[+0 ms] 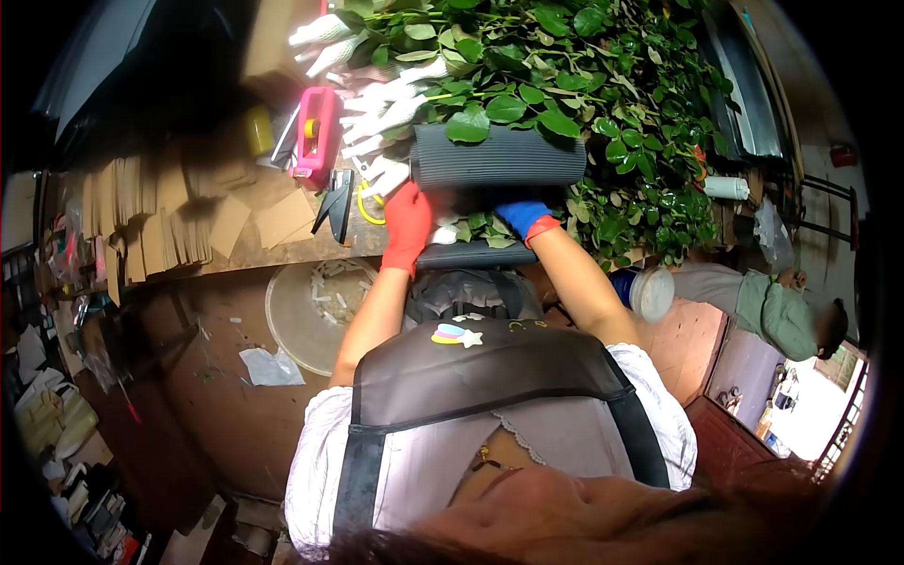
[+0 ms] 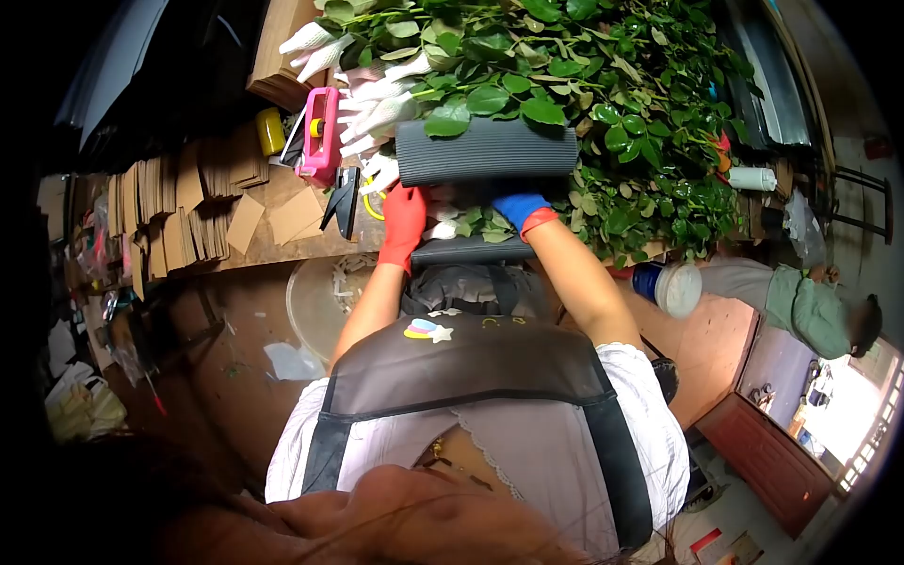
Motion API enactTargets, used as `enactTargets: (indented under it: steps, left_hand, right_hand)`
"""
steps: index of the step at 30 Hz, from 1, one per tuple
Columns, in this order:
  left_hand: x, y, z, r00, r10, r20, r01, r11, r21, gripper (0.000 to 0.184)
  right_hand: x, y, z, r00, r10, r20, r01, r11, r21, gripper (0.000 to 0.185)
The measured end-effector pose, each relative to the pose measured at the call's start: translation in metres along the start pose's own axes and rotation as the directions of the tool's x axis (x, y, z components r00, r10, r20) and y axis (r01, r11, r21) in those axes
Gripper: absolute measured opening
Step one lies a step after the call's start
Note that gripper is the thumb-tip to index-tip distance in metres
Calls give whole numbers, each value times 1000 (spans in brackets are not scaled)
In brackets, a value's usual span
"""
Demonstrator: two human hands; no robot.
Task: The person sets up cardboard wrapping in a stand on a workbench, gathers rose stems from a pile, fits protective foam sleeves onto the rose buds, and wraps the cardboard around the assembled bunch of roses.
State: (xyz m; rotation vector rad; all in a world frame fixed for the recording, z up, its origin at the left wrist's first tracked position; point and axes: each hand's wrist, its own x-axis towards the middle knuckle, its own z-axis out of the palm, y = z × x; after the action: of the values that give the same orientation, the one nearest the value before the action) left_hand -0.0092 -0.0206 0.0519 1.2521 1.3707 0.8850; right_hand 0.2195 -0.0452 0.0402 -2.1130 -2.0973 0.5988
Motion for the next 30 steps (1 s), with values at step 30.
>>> enactTargets:
  steps: [30]
  left_hand:
    - [22, -25, 11, 949, -225, 223, 287, 907, -309, 30]
  right_hand:
    - [-2, -3, 9, 1000, -2, -12, 3, 1000, 21, 56]
